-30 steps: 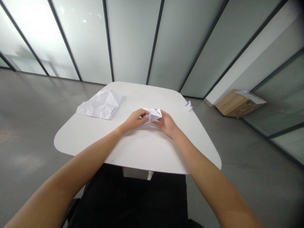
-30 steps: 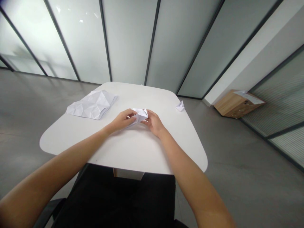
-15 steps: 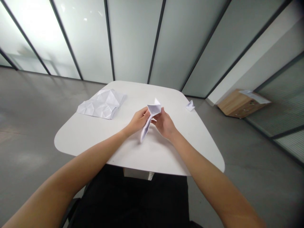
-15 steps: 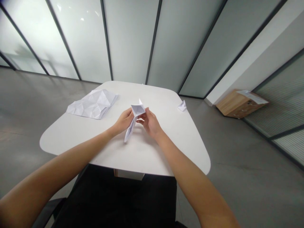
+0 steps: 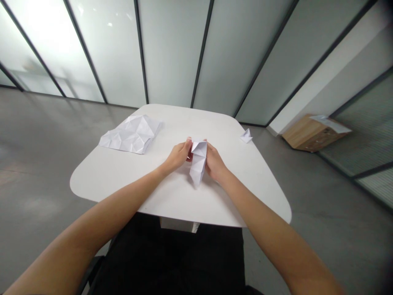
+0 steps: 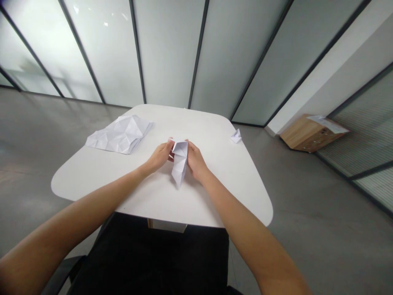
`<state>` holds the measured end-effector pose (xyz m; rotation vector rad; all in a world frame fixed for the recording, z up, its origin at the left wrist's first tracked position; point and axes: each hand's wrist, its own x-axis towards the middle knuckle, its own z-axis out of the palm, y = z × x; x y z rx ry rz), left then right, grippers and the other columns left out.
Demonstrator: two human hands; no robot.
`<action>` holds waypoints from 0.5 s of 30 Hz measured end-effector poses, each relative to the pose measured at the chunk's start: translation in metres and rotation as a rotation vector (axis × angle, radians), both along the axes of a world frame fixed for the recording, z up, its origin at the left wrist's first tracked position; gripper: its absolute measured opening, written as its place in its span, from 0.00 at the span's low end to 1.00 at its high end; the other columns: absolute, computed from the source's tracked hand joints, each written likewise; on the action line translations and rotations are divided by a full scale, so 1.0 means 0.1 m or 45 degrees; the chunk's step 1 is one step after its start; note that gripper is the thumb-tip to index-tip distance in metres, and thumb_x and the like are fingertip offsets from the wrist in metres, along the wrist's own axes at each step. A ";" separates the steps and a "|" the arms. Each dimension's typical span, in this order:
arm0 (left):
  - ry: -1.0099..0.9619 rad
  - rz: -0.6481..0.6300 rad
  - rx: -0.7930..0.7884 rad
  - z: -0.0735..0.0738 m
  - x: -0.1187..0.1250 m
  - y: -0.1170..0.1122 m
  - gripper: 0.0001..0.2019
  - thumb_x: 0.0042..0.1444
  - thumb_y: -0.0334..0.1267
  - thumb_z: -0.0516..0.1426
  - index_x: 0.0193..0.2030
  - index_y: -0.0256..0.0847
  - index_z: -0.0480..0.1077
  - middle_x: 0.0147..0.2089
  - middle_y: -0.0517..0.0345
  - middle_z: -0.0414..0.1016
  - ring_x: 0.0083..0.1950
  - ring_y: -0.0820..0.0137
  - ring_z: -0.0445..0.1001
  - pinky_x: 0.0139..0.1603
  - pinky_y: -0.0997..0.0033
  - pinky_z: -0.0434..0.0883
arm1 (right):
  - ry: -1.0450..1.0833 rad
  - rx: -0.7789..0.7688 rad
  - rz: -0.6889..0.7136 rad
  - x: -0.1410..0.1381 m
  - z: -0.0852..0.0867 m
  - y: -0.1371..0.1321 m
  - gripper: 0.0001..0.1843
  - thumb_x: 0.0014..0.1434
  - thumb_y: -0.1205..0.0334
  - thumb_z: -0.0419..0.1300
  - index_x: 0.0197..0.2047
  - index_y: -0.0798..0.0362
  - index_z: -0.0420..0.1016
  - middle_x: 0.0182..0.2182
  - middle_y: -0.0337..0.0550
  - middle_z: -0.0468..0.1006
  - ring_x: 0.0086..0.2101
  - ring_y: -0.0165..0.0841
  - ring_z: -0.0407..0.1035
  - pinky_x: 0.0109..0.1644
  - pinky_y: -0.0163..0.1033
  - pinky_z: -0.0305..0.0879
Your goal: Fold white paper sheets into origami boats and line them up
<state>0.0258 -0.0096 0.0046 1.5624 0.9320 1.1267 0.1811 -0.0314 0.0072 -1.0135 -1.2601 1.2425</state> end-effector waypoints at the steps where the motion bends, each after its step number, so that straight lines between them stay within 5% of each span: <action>1: 0.005 0.014 -0.009 -0.01 0.01 0.00 0.38 0.67 0.75 0.46 0.32 0.38 0.71 0.30 0.52 0.75 0.31 0.67 0.76 0.31 0.70 0.76 | -0.005 0.001 0.001 -0.01 0.00 0.00 0.38 0.56 0.17 0.59 0.43 0.46 0.73 0.35 0.40 0.81 0.39 0.41 0.77 0.42 0.45 0.77; 10: 0.069 0.217 0.062 -0.03 0.06 -0.06 0.32 0.72 0.68 0.47 0.30 0.41 0.69 0.29 0.54 0.74 0.31 0.66 0.74 0.32 0.68 0.72 | -0.290 0.285 -0.166 -0.07 0.06 -0.07 0.32 0.58 0.24 0.65 0.38 0.45 0.70 0.33 0.37 0.74 0.35 0.35 0.69 0.40 0.40 0.69; 15: 0.017 0.284 0.131 0.05 0.12 -0.14 0.27 0.74 0.61 0.47 0.36 0.42 0.70 0.35 0.53 0.77 0.38 0.63 0.76 0.41 0.67 0.73 | -0.408 0.382 -0.264 -0.09 0.09 -0.09 0.30 0.59 0.25 0.65 0.38 0.44 0.68 0.33 0.39 0.73 0.35 0.37 0.69 0.39 0.41 0.67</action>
